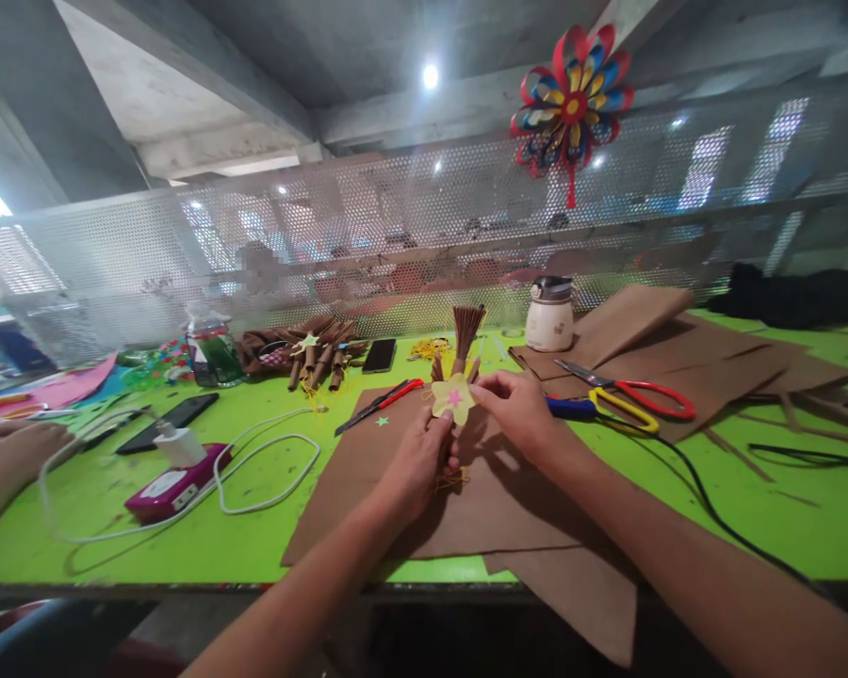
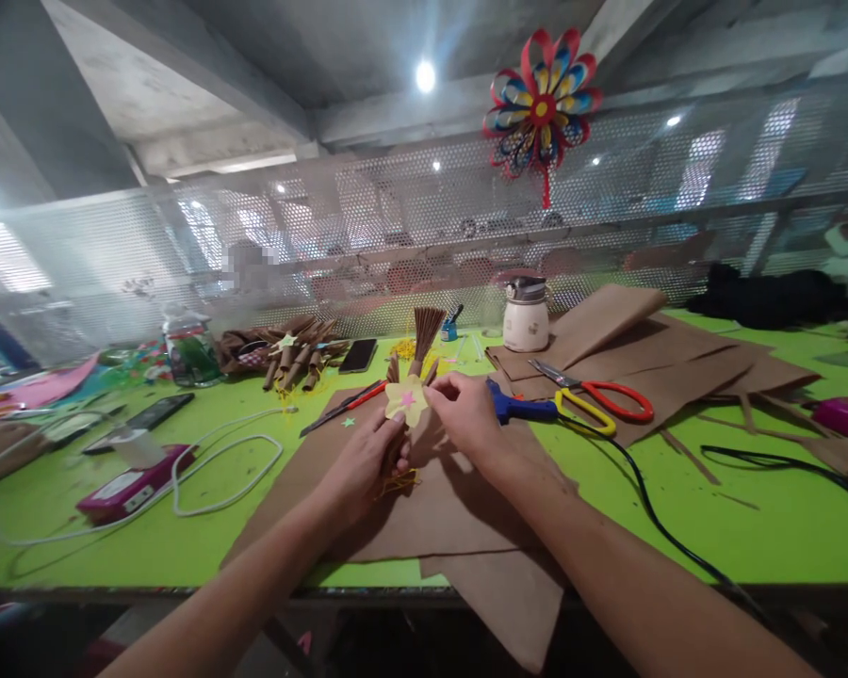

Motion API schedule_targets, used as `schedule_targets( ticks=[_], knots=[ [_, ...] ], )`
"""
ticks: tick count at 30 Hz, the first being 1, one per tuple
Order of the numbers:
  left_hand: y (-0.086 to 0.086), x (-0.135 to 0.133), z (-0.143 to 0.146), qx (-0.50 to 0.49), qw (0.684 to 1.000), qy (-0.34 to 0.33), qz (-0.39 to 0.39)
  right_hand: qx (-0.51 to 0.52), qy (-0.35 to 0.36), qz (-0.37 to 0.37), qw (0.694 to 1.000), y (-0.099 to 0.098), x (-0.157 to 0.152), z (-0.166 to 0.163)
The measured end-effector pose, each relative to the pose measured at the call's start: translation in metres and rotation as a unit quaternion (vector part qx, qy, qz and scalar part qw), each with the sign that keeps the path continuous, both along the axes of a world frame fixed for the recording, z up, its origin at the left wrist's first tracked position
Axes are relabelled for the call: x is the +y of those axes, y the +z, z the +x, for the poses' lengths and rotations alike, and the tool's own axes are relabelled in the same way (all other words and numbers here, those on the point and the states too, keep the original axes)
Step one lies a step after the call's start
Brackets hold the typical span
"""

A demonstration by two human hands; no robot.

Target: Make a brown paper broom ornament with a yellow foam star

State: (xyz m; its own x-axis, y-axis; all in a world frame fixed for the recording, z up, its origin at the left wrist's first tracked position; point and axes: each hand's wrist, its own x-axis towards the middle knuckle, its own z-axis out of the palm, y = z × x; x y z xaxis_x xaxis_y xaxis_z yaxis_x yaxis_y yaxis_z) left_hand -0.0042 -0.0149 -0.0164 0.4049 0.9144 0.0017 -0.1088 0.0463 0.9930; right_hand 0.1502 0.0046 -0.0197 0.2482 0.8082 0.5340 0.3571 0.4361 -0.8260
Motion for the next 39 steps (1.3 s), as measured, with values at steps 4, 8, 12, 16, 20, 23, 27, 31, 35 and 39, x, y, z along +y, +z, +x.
schedule_targets(
  ticks=[4, 8, 12, 16, 20, 23, 27, 31, 35, 39],
  knots=[
    [-0.002, 0.0, 0.002, 0.007, 1.0, 0.004, 0.008, -0.085, -0.122, 0.08, 0.986, 0.004, 0.003, -0.005],
    [-0.004, -0.001, 0.003, 0.002, 1.0, -0.004, 0.01, -0.102, -0.175, 0.08, 0.976, 0.009, 0.007, -0.004],
    [-0.003, -0.002, 0.001, -0.013, 1.0, -0.01, 0.003, -0.066, -0.195, 0.085, 0.975, 0.013, 0.005, 0.002],
    [-0.002, -0.002, 0.0, -0.027, 0.999, -0.016, -0.007, -0.068, -0.181, 0.099, 0.976, 0.011, -0.004, -0.001],
    [-0.001, -0.001, 0.0, -0.041, 0.999, -0.023, 0.003, -0.158, -0.181, 0.139, 0.961, 0.003, -0.009, -0.012],
    [-0.001, -0.001, 0.0, -0.046, 0.998, -0.038, 0.005, -0.208, -0.195, 0.148, 0.947, -0.003, -0.006, -0.016],
    [0.0, -0.002, -0.001, -0.049, 0.998, -0.047, -0.012, -0.212, -0.196, 0.144, 0.946, -0.006, -0.003, -0.015],
    [0.002, -0.003, -0.001, -0.06, 0.997, -0.045, -0.008, -0.184, -0.197, 0.15, 0.951, -0.004, -0.006, -0.015],
    [0.002, -0.003, 0.0, -0.068, 0.996, -0.05, -0.011, -0.175, -0.2, 0.162, 0.95, -0.001, -0.007, -0.016],
    [0.002, -0.003, -0.001, -0.072, 0.996, -0.051, -0.011, -0.179, -0.198, 0.151, 0.952, 0.001, -0.007, -0.016]
  ],
)
